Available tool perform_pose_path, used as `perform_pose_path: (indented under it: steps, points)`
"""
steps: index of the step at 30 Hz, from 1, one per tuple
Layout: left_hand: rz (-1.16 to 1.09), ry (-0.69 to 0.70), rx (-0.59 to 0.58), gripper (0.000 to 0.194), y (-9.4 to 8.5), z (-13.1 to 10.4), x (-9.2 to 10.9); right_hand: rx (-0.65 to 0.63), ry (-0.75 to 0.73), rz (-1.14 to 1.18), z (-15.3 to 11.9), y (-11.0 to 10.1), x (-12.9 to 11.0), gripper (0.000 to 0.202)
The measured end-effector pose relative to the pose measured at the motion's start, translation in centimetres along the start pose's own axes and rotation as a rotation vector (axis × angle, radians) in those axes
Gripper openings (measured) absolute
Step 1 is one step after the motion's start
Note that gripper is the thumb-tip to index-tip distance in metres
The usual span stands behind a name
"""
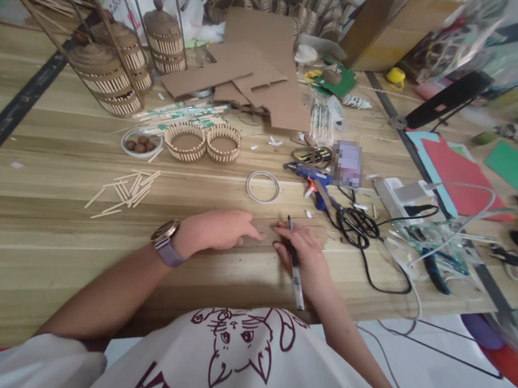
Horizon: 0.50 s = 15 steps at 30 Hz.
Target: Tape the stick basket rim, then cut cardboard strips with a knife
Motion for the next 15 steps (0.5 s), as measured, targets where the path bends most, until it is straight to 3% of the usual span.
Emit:
perform_pose_path:
  steps: [15]
  points:
    - [0.175,-0.03,0.004,0.053,-0.4,-0.7,1.2,0.048,-0.076,-0.083,-0.5,0.4,-0.2,0.018]
Point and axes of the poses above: each hand's wrist, its own z-axis towards the middle knuckle, its own y-axis out of the palm, x = y × z, the point moved 8 cm from there along z, towards the middle knuckle, and after that the axes turned 4 degrees about x, right-handed, at the moved point
